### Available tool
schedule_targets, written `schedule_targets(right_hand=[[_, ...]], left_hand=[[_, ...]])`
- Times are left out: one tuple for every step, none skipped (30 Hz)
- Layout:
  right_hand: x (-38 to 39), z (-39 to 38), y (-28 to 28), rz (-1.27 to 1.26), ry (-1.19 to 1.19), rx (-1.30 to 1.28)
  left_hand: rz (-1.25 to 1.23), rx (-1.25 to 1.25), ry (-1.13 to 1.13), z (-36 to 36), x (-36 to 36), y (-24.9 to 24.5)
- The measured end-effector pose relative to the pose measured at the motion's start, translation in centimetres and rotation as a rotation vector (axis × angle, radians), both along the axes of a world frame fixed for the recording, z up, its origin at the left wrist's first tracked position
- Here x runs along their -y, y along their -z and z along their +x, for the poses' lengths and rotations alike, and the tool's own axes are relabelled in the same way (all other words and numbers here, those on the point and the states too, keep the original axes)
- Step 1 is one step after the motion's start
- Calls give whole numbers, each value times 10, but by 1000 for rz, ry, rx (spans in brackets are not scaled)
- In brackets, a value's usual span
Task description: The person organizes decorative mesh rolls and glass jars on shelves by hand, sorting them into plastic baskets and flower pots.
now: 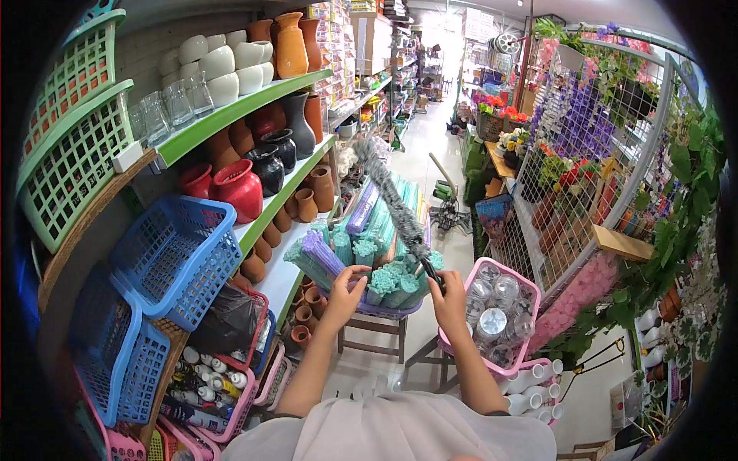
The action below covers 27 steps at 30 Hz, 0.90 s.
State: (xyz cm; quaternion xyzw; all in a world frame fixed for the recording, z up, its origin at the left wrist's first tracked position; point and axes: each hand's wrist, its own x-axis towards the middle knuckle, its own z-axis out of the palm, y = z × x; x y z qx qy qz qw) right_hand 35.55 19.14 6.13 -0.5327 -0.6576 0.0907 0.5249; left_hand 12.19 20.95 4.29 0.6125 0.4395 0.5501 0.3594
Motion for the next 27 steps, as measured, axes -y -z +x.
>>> schedule_targets(right_hand=[[3,2,3,1,0,-3],[7,4,6,-1,-32,-98],[12,7,10,-4,-62,-192],[10,11,18,-104,-95,-289],[10,16,22,-107,-92,-288],[17,15,9,-242,-137,-413],[22,15,3,-377,-181,-538],[18,22,10,-422,-129,-440],[14,25,21,-425,-125,-442],[11,26,32,-261,-100,-393],[10,28,40,-97,-76,-342],[15,31,42,-175,-38,-364],[16,35,48,-175,-38,-364],[17,40,57,-167,-21,-392],[18,44,62,-158,-2,-420],[22,48,61,-190,18,-448],[24,52,63,-189,21,-449],[25,57,65,-213,14,-470],[27,60,67,-239,6,-489],[29,61,69,-240,7,-488],[31,61,70,-229,12,-497],[32,62,70,-218,17,-505],[33,62,69,-219,17,-503],[35,63,67,-246,22,-481],[37,63,67,-274,26,-458],[38,64,69,-278,25,-457],[37,64,73,-264,28,-448]], left_hand=[[1,-3,0,-2,-3,3],[-6,-7,-1,-3,-4,6],[-13,-9,-2,-3,-7,8],[-14,-8,2,-3,-10,9],[3,-14,11,-2,-12,12],[18,-20,20,0,-12,10],[13,-21,24,3,-11,8],[-29,1,40,6,-10,6],[-69,23,56,9,-9,4],[-71,22,57,12,-8,5],[14,-113,-9,14,-6,7],[100,-248,-78,15,-4,9],[99,-248,-78,15,-3,15],[155,-294,-86,15,-4,26],[211,-340,-93,15,-4,35],[210,-340,-90,15,-3,43],[160,-346,-92,15,-2,50],[110,-351,-94,16,-3,58],[110,-350,-92,16,-5,66],[89,-321,-111,17,-8,74],[68,-291,-131,18,-11,78],[67,-289,-130,18,-13,82],[91,-406,-189,19,-16,87],[114,-525,-247,20,-17,86],[111,-524,-248,21,-18,85],[91,-481,-245,21,-20,85],[72,-438,-243,21,-20,85]])
